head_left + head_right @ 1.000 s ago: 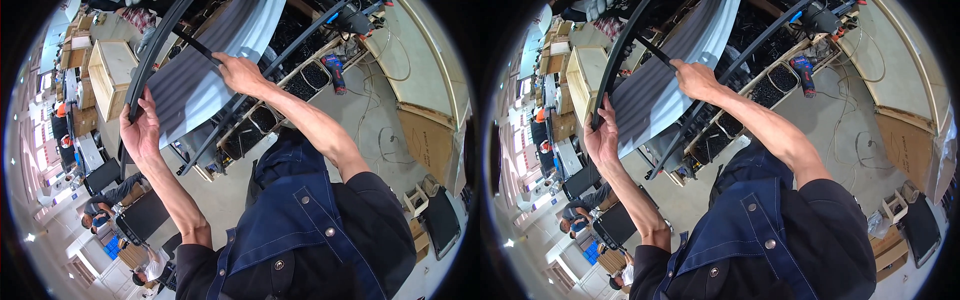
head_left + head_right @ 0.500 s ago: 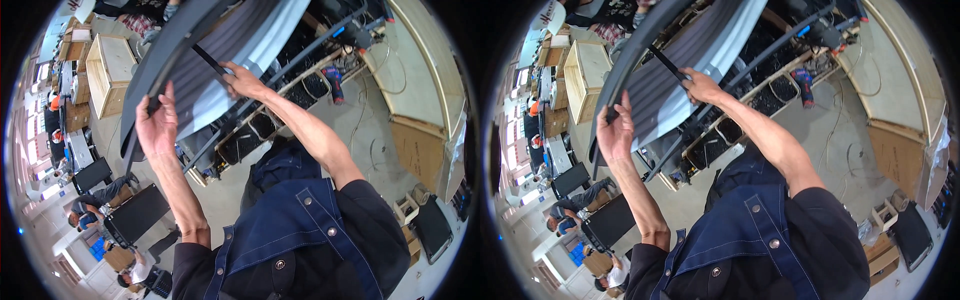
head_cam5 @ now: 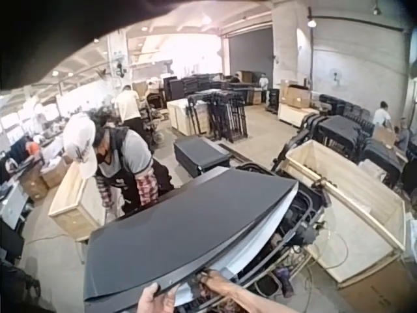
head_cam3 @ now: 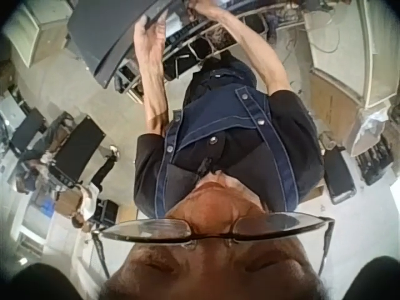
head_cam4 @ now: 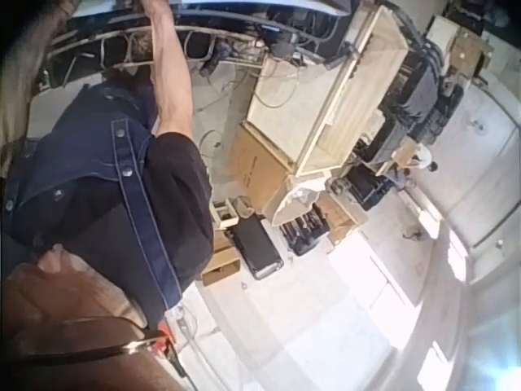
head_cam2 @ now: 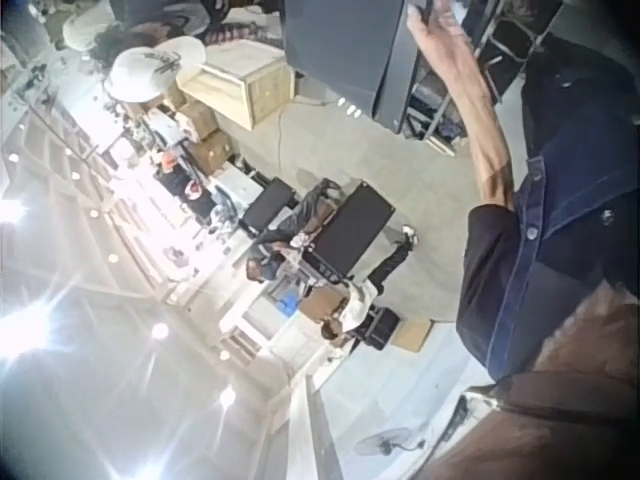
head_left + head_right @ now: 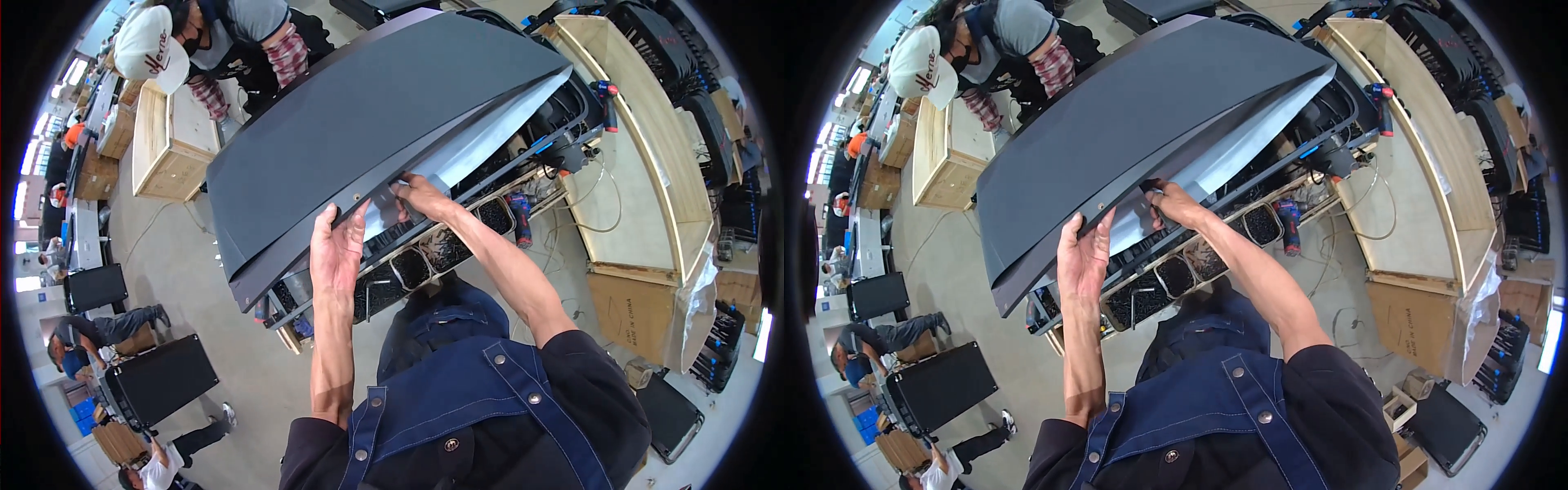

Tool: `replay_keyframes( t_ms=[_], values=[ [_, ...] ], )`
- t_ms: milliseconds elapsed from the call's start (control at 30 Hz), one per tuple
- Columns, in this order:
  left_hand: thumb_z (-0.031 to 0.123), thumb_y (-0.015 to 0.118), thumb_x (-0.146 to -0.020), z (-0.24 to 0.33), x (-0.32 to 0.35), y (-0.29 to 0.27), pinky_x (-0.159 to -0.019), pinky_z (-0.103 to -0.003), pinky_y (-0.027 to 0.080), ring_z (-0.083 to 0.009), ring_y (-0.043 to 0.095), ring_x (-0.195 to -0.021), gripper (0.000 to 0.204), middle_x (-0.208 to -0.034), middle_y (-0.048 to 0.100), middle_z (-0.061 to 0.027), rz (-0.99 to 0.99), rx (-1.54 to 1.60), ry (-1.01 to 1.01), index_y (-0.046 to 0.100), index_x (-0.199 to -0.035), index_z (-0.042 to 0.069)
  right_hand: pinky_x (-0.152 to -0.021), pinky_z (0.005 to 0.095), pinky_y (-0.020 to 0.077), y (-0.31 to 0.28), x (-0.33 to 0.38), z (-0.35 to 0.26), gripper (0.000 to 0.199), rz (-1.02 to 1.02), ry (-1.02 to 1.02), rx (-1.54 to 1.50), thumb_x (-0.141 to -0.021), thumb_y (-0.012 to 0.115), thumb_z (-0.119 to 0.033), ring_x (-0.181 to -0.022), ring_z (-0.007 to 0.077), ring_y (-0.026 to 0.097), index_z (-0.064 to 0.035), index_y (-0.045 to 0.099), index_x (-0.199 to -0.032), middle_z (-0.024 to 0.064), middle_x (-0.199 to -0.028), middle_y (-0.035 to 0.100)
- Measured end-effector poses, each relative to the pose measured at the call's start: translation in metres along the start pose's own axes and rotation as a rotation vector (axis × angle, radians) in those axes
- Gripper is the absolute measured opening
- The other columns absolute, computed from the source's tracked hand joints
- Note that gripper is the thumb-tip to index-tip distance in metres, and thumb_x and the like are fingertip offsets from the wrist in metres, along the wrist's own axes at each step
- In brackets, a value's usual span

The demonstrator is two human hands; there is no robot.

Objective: Assembling the housing and internal components of a treadmill using power tools in a factory setting.

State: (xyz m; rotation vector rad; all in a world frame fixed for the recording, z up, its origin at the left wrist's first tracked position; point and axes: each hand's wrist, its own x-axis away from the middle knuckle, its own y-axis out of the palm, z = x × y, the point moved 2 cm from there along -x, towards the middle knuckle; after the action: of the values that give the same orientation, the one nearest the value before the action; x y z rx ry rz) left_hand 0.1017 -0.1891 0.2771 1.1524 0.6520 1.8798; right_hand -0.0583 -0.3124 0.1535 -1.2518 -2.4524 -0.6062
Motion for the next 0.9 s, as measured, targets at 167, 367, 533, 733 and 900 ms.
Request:
replay_keyframes(
  t_ms=[167,367,533,733,900],
  values=[
    [0.011,0.065,-0.098,-0.009,-0.005,-0.009,-0.080,-0.031,0.065,-0.0395,0.063,-0.120,0.033,-0.124,0.062,-0.0275,-0.006,0.026,-0.002,0.052,-0.124,-0.006,-0.058,0.0321,0.0614,0.000,0.000,-0.002,0.047,0.034,-0.019,0.109,-0.106,0.054,-0.021,-0.059,0.0165,0.062,0.0061,0.044,-0.143,0.0061,-0.078,0.058],
    [0.010,0.066,-0.096,-0.024,-0.007,-0.022,-0.075,-0.032,0.065,-0.0397,0.070,-0.106,0.026,-0.116,0.068,-0.0219,0.070,0.046,0.100,0.058,-0.117,-0.003,-0.067,0.0394,0.0579,-0.012,0.001,-0.008,0.042,-0.057,0.056,0.269,-0.105,0.054,-0.020,-0.072,0.0238,0.067,0.0046,0.048,-0.139,0.0140,-0.086,0.064],
    [0.022,0.060,-0.098,-0.046,-0.007,-0.035,-0.063,-0.035,0.063,-0.0428,0.070,-0.105,0.028,-0.114,0.070,-0.0199,0.163,0.172,0.161,0.063,-0.111,-0.002,-0.091,0.0432,0.0575,-0.109,0.041,-0.042,0.057,-0.165,-0.046,0.343,-0.094,0.074,-0.028,-0.114,0.0341,0.066,0.0008,0.051,-0.138,0.0182,-0.125,0.065],
    [0.028,0.048,-0.103,-0.072,-0.006,-0.056,-0.063,-0.030,0.064,-0.0417,0.069,-0.108,0.038,-0.118,0.066,-0.0224,0.151,0.212,0.309,0.055,-0.123,-0.003,-0.066,0.0266,0.0518,-0.351,0.055,-0.086,0.031,0.205,-0.311,-0.694,-0.102,0.064,-0.034,-0.086,0.0115,0.065,-0.0090,0.064,-0.120,-0.0001,-0.098,0.070],
    [0.036,0.045,-0.109,-0.085,-0.008,-0.076,-0.065,-0.030,0.062,-0.0336,0.074,-0.093,0.046,-0.114,0.067,-0.0212,0.368,0.014,0.373,0.052,-0.130,-0.004,-0.049,0.0228,0.0425,-0.397,0.031,-0.099,0.024,0.430,-0.196,-0.383,-0.100,0.070,-0.035,-0.055,0.0080,0.053,-0.0106,0.069,-0.099,-0.0041,-0.070,0.060]
  ],
)
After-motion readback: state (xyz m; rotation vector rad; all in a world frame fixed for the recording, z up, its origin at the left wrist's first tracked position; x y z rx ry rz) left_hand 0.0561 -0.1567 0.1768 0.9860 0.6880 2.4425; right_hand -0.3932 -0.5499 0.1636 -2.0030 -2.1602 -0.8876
